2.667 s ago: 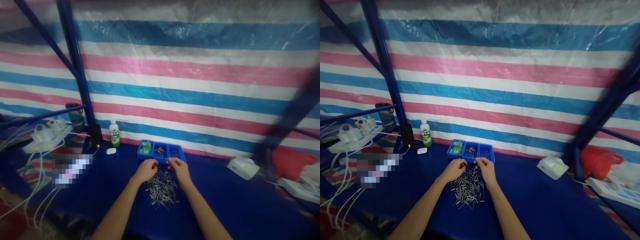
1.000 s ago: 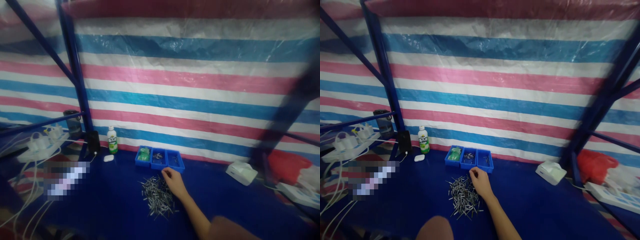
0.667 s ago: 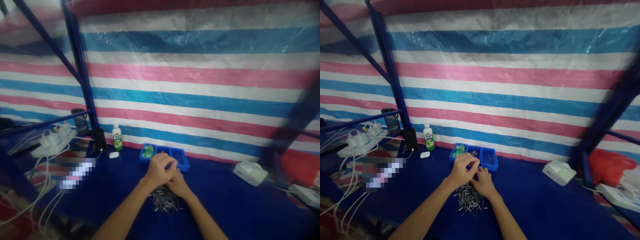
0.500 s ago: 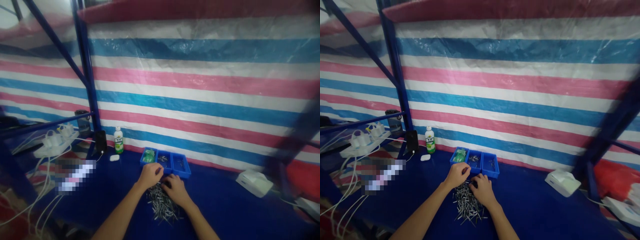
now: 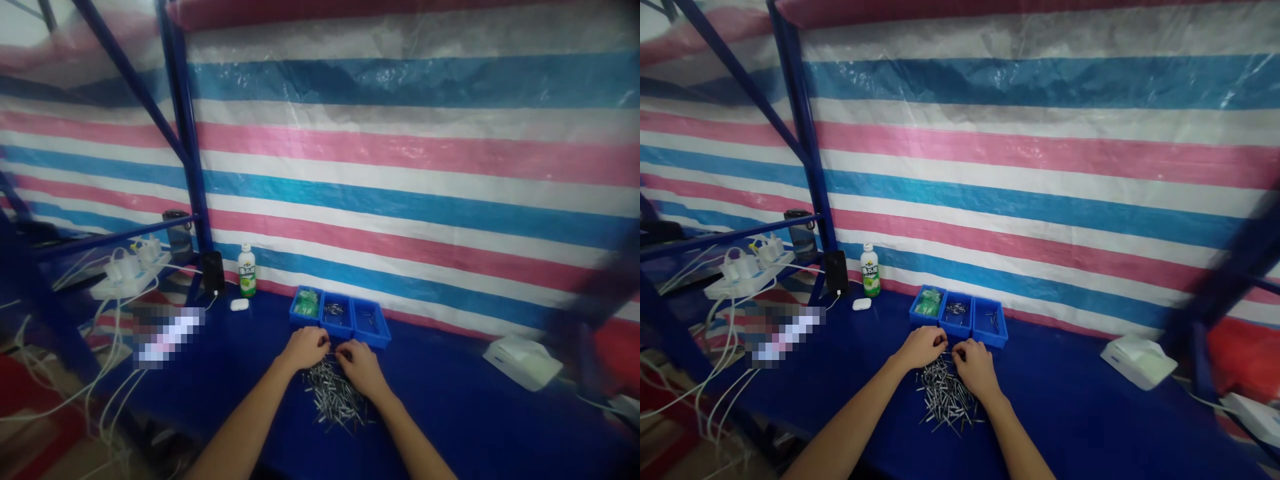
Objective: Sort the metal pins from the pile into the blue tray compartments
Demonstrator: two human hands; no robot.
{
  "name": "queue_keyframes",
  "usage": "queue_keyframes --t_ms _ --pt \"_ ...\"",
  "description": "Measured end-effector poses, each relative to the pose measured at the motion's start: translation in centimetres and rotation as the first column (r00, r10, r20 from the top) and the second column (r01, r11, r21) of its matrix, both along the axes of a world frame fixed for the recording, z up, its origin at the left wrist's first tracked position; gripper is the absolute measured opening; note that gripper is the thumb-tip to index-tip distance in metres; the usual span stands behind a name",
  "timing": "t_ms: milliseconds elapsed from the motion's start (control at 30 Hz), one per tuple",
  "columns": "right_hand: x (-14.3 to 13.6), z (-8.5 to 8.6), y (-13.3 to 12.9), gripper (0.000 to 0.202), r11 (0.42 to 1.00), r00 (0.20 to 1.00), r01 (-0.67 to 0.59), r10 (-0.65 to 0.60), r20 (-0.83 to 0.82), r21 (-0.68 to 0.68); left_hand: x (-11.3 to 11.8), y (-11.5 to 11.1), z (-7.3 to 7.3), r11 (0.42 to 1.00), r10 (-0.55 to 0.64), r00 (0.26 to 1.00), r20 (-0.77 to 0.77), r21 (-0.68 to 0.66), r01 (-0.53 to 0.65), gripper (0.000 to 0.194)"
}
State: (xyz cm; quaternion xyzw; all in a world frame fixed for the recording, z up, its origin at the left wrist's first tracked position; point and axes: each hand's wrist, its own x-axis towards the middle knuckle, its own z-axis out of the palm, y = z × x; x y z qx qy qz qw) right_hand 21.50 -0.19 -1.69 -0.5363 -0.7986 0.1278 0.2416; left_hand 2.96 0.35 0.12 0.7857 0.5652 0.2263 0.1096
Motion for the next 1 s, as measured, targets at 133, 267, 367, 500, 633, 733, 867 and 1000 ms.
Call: queue_keyframes --t_ms 133,267,367,500,633,733,867,1000 --pt "-0.1 -0.3 0.1 0.018 1.0 1.0 0.007 -0.007 0.025 0.012 0.1 0.0 -0.1 1.0 -0.016 0.999 -0.034 -0.002 0.016 0.02" --pt "-0.1 -0.5 0.1 0.016 0.999 0.999 0.019 -0.02 0.033 0.03 0.0 -0.3 0.0 0.999 -0.044 0.999 -0.022 -0.011 0.043 0.02" --pt "-0.1 -0.5 0.0 0.016 0.999 0.999 0.029 -0.03 0.036 0.035 0.0 -0.5 0.0 0.998 -0.06 0.998 -0.009 -0.024 0.06 0.02" --pt "-0.2 -0.2 -0.1 0.015 1.0 0.999 0.007 -0.008 0.035 0.019 0.1 -0.4 -0.2 0.998 -0.063 0.997 -0.033 -0.018 0.063 0.017" --pt "-0.3 -0.2 -0.2 0.014 1.0 0.999 -0.009 0.008 0.048 0.014 0.2 0.0 -0.5 0.997 -0.08 0.996 -0.046 -0.017 0.08 0.016" --pt "-0.3 -0.4 -0.1 0.015 1.0 0.999 -0.01 0.009 0.036 0.028 0.2 0.0 -0.6 0.996 -0.09 0.995 -0.042 -0.012 0.089 0.016" --pt "-0.2 -0.8 0.3 0.018 0.999 1.0 -0.002 0.003 -0.03 0.036 0.2 -0.2 -0.4 0.995 -0.104 0.995 -0.007 -0.001 0.104 0.017" --pt "0.0 -1.2 0.8 0.02 0.999 0.986 -0.022 0.03 -0.161 0.049 0.4 -0.2 -0.2 0.984 -0.171 0.983 0.059 0.057 0.168 0.017"
